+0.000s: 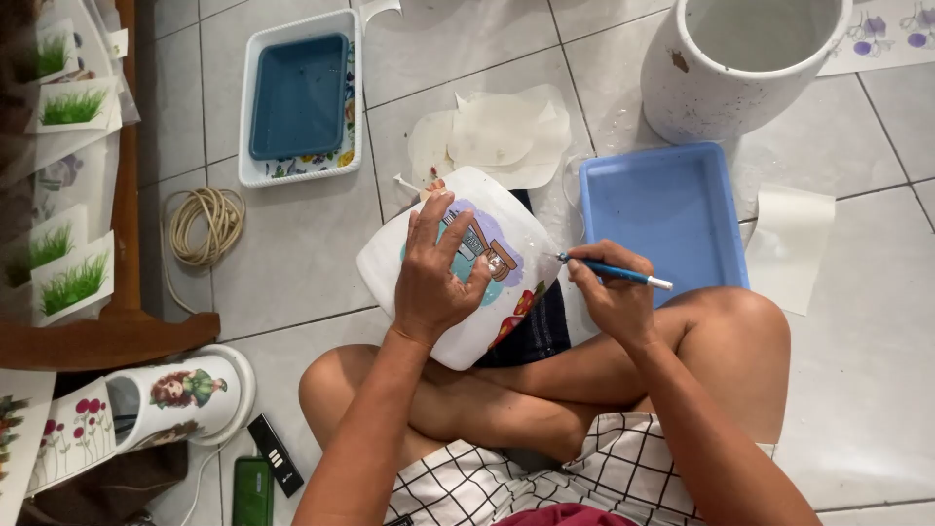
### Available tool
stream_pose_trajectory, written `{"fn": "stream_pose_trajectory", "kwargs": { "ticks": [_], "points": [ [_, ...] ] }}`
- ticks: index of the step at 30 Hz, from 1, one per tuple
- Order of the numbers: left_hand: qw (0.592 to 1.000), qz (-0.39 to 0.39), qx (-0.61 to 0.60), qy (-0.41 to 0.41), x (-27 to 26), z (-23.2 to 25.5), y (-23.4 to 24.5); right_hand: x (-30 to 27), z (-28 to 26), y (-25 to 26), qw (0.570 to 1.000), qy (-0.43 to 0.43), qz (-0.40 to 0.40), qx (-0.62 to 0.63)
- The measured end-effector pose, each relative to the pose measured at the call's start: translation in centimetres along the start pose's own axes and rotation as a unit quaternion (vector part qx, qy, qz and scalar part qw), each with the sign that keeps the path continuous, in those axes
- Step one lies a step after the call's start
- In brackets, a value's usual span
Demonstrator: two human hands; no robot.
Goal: A person sits on the floor and uses a blue pen to trace and add details to a colorful graphic design on a white pot.
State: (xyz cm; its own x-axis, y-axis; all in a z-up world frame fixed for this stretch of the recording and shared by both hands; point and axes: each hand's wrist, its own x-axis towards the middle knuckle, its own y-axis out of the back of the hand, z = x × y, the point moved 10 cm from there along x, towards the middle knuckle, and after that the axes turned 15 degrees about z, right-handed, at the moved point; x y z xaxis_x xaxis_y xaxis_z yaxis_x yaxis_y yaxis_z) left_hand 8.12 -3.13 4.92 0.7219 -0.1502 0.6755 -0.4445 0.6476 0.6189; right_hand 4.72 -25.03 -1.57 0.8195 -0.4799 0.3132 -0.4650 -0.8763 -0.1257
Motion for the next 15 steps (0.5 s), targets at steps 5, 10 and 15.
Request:
{"fn": "stream_pose_trajectory", "kwargs": {
  "ticks": [5,10,15],
  "points": [
    [1.0,0.0,0.004,-0.003,0.0,0.2,0.0,0.2,-3.1,-0.6,0.995,0.094,-0.003,-0.028],
    [1.0,0.002,0.006,-0.004,0.0,0.5,0.1,0.3,-6.1,-3.5,0.961,0.26,-0.072,-0.057],
    [1.0,0.004,0.008,-0.002,-0.1,0.3,0.1,-0.1,-4.8,-5.6,0.933,0.305,-0.151,-0.116]
  ]
}}
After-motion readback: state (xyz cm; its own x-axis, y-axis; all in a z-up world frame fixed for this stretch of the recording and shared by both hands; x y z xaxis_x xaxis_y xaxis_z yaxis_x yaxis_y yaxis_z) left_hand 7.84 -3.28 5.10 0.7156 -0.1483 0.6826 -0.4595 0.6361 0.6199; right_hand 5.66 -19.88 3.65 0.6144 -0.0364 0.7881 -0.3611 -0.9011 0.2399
